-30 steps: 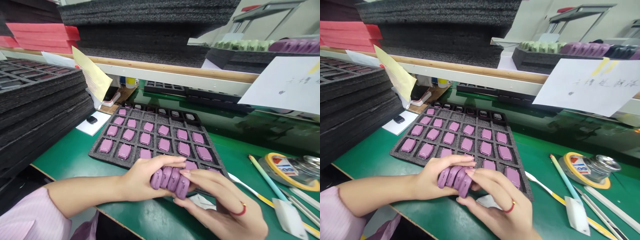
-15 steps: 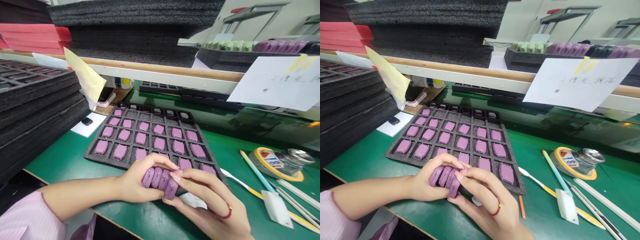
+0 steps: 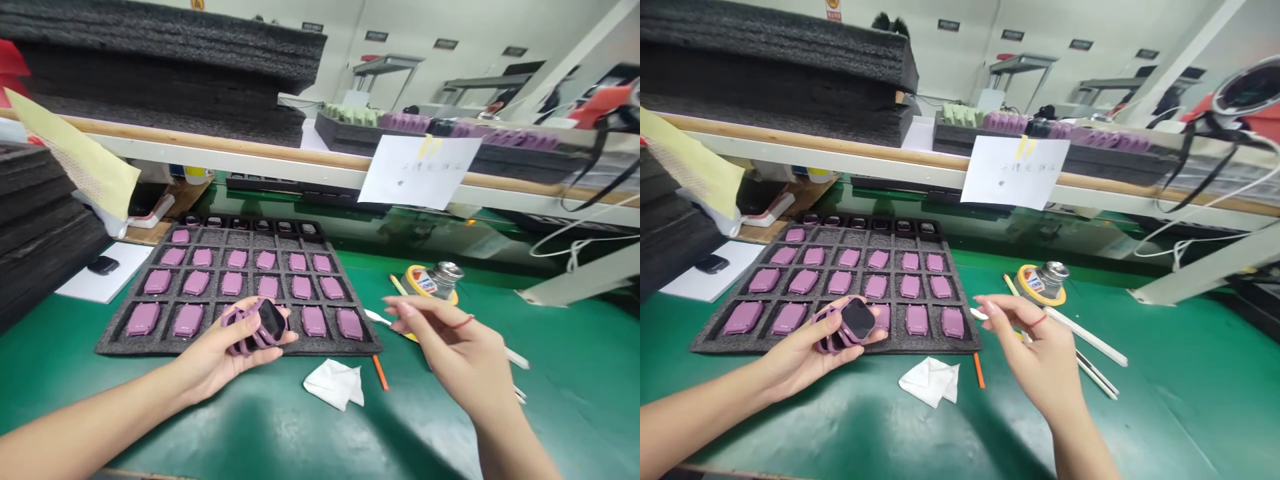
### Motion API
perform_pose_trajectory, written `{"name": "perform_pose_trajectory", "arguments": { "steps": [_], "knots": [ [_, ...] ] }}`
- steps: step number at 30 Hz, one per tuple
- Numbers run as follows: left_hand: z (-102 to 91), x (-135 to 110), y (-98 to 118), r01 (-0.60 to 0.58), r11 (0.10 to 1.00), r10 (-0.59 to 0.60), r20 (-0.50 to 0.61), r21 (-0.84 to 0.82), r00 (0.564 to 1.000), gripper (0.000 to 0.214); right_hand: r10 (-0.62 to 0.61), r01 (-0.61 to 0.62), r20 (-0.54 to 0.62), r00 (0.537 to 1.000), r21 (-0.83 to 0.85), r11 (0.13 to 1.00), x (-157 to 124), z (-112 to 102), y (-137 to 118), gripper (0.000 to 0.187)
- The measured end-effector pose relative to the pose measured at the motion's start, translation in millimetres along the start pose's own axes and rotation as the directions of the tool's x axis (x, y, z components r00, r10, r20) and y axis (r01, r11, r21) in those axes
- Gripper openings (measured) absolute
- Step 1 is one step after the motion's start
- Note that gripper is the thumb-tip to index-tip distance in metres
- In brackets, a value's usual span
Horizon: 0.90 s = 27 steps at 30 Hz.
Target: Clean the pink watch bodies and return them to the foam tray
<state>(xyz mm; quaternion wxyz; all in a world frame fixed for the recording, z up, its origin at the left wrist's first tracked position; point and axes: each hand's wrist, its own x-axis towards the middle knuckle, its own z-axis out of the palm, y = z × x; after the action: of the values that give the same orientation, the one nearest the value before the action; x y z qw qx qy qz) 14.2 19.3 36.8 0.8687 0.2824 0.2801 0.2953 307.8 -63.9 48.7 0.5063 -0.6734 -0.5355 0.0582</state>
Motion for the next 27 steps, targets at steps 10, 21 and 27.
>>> {"name": "perform_pose_trajectory", "arguments": {
  "steps": [10, 21, 27],
  "knots": [
    [0.3, 7.8, 4.5, -0.172, 0.955, 0.149, 0.111, 0.243, 0.983, 0.039, 0.238, -0.131, 0.092, 0.967, -0.622, 0.772, 4.9, -54.8, 57.4, 0.039],
    [-12.1, 14.3, -8.6, -0.281, 0.842, 0.175, 0.260, 0.460, 0.950, 0.049, -0.253, 0.295, 0.191, 0.949, -0.243, 0.924, -9.1, 1.3, 8.3, 0.026],
    [-9.0, 13.0, -3.5, -0.322, 0.774, 0.184, 0.294, 0.545, 0.938, 0.047, -0.580, 0.568, 0.328, 0.746, 0.142, 0.810, -3.8, 45.6, -56.6, 0.011]
  ]
}}
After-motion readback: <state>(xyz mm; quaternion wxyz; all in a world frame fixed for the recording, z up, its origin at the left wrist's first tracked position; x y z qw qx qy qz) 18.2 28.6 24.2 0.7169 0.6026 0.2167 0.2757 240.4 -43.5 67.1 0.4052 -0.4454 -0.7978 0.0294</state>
